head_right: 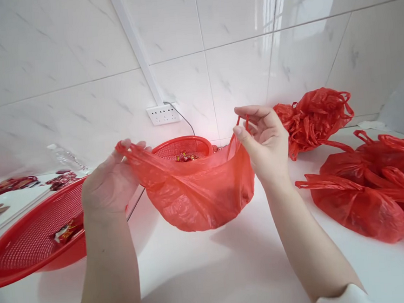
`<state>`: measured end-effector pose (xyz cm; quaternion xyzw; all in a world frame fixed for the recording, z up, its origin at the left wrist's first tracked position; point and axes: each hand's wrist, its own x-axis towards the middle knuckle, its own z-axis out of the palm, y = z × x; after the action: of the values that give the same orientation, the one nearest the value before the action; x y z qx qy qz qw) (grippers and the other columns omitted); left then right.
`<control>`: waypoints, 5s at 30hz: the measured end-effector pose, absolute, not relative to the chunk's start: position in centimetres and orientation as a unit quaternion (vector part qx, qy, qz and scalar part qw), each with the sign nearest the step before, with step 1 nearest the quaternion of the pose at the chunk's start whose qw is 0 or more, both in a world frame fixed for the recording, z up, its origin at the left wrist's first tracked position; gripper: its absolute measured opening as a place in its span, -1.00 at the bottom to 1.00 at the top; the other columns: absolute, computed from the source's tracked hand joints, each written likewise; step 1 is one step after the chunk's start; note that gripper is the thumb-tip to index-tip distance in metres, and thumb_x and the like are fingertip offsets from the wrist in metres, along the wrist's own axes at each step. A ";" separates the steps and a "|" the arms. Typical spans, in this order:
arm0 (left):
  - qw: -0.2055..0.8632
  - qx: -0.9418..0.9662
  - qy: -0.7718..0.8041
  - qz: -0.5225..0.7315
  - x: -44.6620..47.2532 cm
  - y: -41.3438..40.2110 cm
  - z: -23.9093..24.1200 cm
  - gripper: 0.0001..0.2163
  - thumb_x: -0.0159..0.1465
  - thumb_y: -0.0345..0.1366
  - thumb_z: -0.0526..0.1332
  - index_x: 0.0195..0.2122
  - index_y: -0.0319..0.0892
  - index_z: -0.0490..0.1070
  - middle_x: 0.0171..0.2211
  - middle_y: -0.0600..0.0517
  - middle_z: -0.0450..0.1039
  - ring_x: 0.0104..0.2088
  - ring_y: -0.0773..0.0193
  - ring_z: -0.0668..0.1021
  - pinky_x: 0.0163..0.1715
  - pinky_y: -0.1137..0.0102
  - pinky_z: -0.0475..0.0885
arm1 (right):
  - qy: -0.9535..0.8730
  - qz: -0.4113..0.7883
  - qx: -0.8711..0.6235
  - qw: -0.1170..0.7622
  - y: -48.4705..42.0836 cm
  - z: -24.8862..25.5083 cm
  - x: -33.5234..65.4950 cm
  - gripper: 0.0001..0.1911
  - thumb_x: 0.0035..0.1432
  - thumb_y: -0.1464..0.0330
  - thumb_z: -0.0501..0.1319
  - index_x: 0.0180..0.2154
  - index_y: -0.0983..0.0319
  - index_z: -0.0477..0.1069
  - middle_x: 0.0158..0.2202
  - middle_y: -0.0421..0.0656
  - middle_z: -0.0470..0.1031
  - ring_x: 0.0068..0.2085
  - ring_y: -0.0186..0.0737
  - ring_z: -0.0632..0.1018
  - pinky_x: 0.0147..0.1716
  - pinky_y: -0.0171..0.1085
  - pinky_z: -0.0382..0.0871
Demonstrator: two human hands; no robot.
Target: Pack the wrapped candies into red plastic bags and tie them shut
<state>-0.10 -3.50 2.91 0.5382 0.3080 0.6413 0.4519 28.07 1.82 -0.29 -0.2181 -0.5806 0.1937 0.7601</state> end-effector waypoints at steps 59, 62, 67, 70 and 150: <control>-0.236 0.784 0.424 0.387 4.3 -1.3 -2.8 -0.89 0.29 -0.31 0.15 -0.32 -0.10 0.47 -0.50 0.08 0.47 -0.55 0.36 0.42 -0.50 0.44 0.22 | -0.645 0.635 -0.135 0.402 2.7 -4.9 22.9 -0.71 0.18 0.31 0.24 -0.04 0.16 0.40 -0.10 -0.13 0.53 -0.15 -0.25 0.55 -0.17 -0.23 0.43; -0.260 0.785 0.421 0.374 4.3 -1.2 -2.8 -0.85 0.30 -0.30 0.13 -0.36 -0.10 0.47 -0.56 0.08 0.44 -0.58 0.36 0.40 -0.52 0.43 0.19 | -0.638 0.639 -0.145 0.404 3.0 -4.7 23.3 -0.75 0.12 0.37 0.28 -0.12 0.17 0.43 -0.23 -0.18 0.52 -0.26 -0.31 0.53 -0.24 -0.28 0.40; -0.276 0.810 0.421 0.301 4.5 -0.9 -2.7 -0.77 0.32 -0.35 0.03 -0.22 -0.11 0.51 -0.52 0.04 0.49 -0.55 0.33 0.45 -0.51 0.42 0.21 | -0.554 0.676 -0.180 0.452 3.1 -4.2 23.7 -0.77 0.03 0.36 0.33 -0.21 0.16 0.41 -0.34 -0.25 0.47 -0.32 -0.33 0.49 -0.21 -0.26 0.37; -0.233 0.838 0.412 0.272 4.7 -0.8 -2.9 -0.71 0.30 -0.40 0.01 -0.01 -0.17 0.42 -0.34 -0.02 0.57 -0.40 0.27 0.55 -0.46 0.41 0.25 | -0.495 0.691 -0.206 0.484 3.0 -3.7 24.1 -0.65 -0.01 0.33 0.37 -0.14 0.11 0.37 -0.38 -0.31 0.44 -0.43 -0.37 0.44 -0.34 -0.29 0.36; 0.150 0.701 0.696 0.044 -0.4 -0.5 -1.1 -0.33 0.27 0.13 -0.05 0.33 -0.11 0.14 0.31 -0.03 0.16 0.30 -0.05 0.23 0.17 0.13 0.26 | -0.452 0.097 -0.876 0.138 5.8 -5.8 48.6 -0.72 0.09 0.28 0.21 -0.12 0.15 0.45 0.05 0.07 0.44 0.06 0.30 0.43 -0.09 0.13 0.37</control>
<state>-0.40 -0.45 -1.15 0.7009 0.6959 0.0442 0.1499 48.58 5.77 -5.78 -0.8760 -0.4521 0.0966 0.1376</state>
